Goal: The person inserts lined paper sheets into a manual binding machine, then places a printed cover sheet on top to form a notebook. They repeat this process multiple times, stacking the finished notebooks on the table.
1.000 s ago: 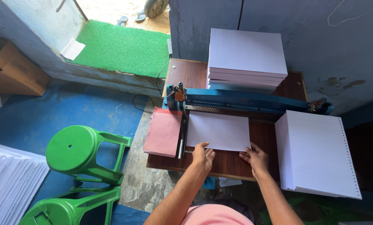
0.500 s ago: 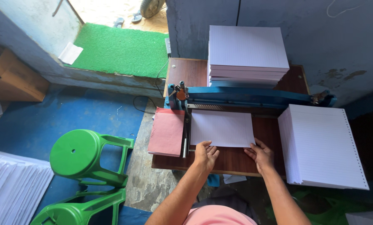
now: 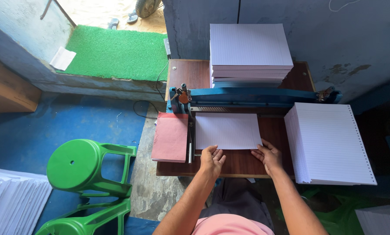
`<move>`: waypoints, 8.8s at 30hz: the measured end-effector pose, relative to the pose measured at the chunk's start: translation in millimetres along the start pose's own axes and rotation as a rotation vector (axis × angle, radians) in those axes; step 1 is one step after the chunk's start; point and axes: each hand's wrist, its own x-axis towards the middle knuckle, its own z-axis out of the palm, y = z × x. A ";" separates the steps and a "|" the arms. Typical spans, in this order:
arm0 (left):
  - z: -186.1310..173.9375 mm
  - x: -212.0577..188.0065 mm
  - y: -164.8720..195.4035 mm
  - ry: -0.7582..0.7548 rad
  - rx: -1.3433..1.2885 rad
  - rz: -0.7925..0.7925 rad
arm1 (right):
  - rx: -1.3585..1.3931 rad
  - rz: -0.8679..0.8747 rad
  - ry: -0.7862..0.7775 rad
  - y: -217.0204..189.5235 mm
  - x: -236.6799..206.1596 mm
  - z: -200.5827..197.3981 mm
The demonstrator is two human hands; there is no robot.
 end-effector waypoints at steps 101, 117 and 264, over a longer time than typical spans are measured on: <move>144.8 -104.0 65.3 -0.501 0.786 0.650 | -0.046 -0.372 -0.226 -138.4 -39.4 -4.3; 192.4 -69.9 -75.8 -0.429 1.210 0.263 | -0.375 -0.324 0.060 -167.6 -34.4 -180.2; 220.2 8.8 190.8 -0.009 1.378 1.250 | -1.487 -0.961 -0.153 -247.0 77.2 111.0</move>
